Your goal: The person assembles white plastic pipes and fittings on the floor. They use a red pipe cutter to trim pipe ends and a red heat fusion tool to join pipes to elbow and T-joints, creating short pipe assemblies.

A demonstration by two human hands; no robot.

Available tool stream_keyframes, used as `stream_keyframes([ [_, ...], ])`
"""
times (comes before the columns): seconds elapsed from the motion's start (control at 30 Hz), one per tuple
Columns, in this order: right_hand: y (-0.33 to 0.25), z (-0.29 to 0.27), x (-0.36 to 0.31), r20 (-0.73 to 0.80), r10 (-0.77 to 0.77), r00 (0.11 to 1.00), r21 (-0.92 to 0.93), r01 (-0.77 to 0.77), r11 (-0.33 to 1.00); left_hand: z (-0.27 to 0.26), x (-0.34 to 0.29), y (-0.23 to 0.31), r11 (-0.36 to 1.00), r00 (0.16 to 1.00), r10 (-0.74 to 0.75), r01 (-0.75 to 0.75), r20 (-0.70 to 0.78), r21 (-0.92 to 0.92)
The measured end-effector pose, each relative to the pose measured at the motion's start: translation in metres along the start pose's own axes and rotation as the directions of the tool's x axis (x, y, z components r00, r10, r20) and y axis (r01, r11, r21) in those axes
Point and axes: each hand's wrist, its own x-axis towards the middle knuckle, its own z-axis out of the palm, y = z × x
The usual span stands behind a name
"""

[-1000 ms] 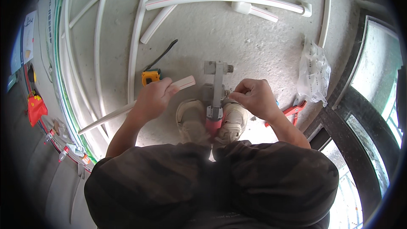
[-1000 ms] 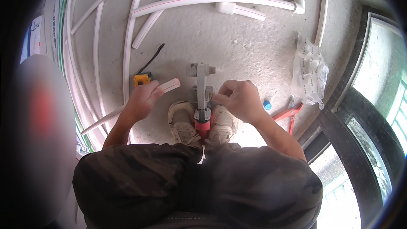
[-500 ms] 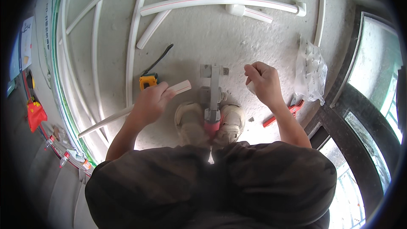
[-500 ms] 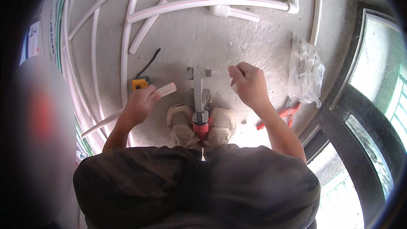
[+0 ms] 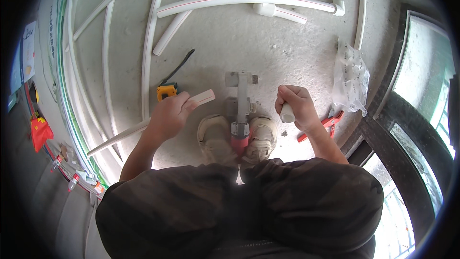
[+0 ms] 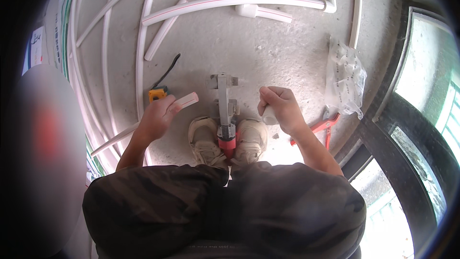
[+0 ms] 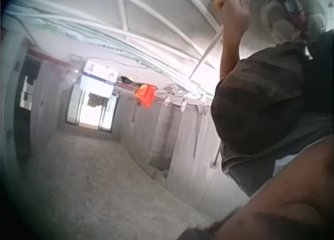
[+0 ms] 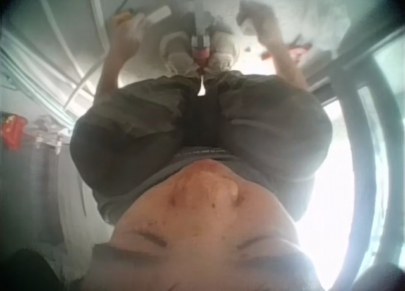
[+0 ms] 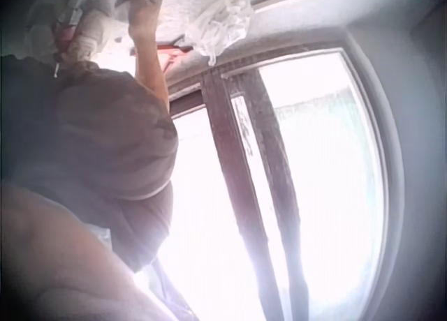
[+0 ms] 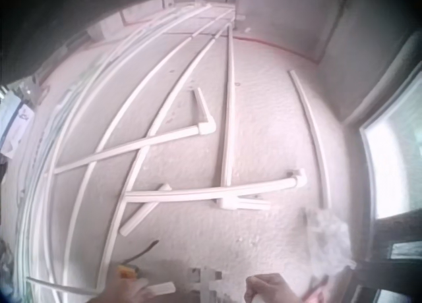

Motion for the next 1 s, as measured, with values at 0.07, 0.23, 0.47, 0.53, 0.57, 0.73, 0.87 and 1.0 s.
stream_keyframes([
  [0.07, 0.01, -0.001, -0.001, 0.023, -0.004, 1.0, 0.048, 0.003, 0.999, 0.001, -0.001, 0.001, 1.0, 1.0, -0.018, 0.018, 0.001, 0.017],
  [0.23, 0.012, 0.009, -0.014, 0.026, -0.032, 0.999, 0.109, 0.029, 0.994, -0.003, -0.004, 0.005, 0.999, 0.999, -0.036, 0.036, 0.001, -0.009],
  [0.47, 0.052, -0.032, -0.032, 0.198, -0.5, 0.843, -0.251, 0.537, 0.805, -0.005, -0.003, 0.008, 0.999, 0.999, -0.033, 0.034, 0.023, -0.026],
  [0.53, 0.058, -0.027, -0.055, -0.129, 0.003, 0.992, -0.121, -0.019, 0.992, 0.002, -0.001, -0.002, 0.999, 1.0, -0.009, 0.009, 0.015, -0.044],
  [0.57, 0.061, -0.029, -0.066, -0.234, 0.1, 0.967, -0.14, -0.135, 0.981, 0.002, -0.003, -0.004, 0.999, 1.0, -0.011, 0.012, 0.013, -0.048],
  [0.73, 0.097, -0.066, -0.121, -0.675, -0.271, 0.687, -0.603, -0.302, 0.738, 0.004, -0.007, -0.02, 0.995, 0.999, 0.025, -0.027, -0.023, -0.095],
  [0.87, 0.087, -0.1, -0.115, -0.817, 0.001, 0.576, -0.428, -0.608, 0.669, 0.001, -0.005, -0.012, 0.998, 1.0, 0.015, -0.015, -0.002, -0.055],
  [1.0, 0.109, -0.107, -0.104, -0.787, -0.057, 0.614, -0.503, -0.585, 0.636, -0.002, 0.005, 0.01, 0.999, 0.999, 0.002, -0.001, 0.036, -0.032],
])
